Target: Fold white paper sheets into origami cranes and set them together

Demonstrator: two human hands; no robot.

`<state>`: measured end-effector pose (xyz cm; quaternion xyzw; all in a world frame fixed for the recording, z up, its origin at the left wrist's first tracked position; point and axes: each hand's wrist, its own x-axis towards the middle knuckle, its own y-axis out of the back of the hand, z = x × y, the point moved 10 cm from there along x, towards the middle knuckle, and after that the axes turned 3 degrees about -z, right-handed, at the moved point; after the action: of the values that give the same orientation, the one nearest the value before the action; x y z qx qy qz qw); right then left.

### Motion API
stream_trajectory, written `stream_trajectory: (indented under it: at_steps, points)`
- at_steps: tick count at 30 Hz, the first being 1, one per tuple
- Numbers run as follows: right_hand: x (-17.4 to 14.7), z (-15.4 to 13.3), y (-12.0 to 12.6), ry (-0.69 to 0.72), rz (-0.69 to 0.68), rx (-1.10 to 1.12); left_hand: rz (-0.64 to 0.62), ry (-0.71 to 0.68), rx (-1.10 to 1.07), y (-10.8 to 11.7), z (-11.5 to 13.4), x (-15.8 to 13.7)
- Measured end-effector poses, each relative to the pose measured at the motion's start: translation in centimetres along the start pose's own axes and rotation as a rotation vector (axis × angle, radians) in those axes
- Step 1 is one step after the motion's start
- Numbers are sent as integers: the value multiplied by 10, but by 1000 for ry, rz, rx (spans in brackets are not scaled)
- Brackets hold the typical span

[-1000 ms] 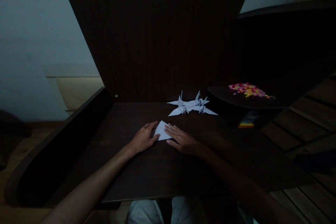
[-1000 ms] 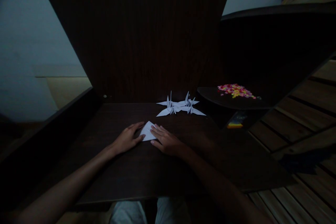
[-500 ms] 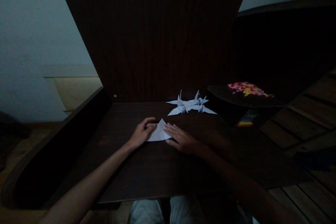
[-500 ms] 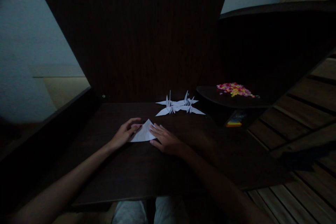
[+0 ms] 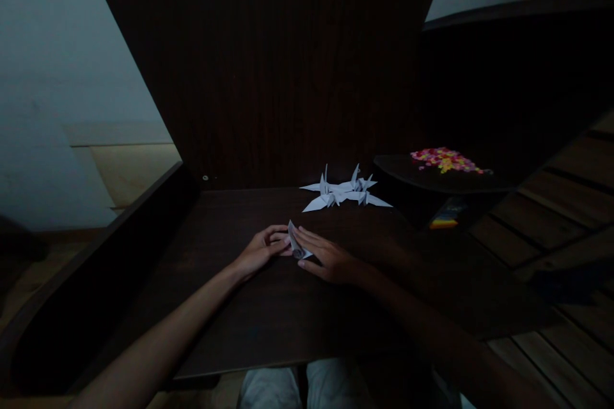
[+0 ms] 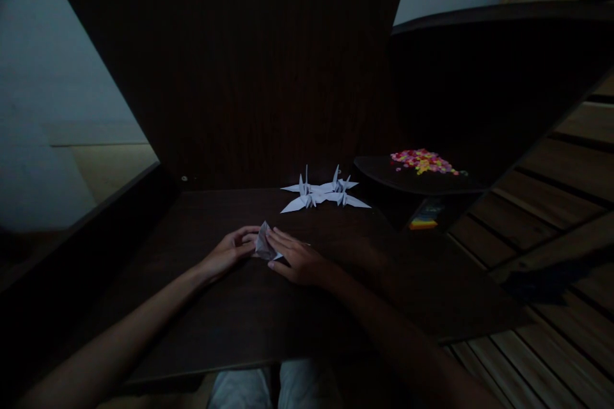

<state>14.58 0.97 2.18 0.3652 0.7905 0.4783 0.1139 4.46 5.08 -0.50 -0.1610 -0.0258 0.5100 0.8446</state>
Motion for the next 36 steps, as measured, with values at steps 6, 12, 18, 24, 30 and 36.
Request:
stream_trajectory:
  at_steps: [6,12,18,24,30,36]
  points:
    - [-3,-20,2,49,-11,2,-61,21,-16,-11,0,-2]
    - [-6,-27,1,93,-5,-48,-128,42,19,-23,2,-8]
    - [-5,-25,1,64,-16,-56,-92,-1,50,-19,6,-7]
    - [-7,-21,4,27,-6,-4,-76,-1,62,-16,7,-7]
    - [-6,-25,6,31,-24,29,-59,-21,99,-16,11,-9]
    - [-6,-27,6,56,6,113,-51,-38,147,-13,12,-8]
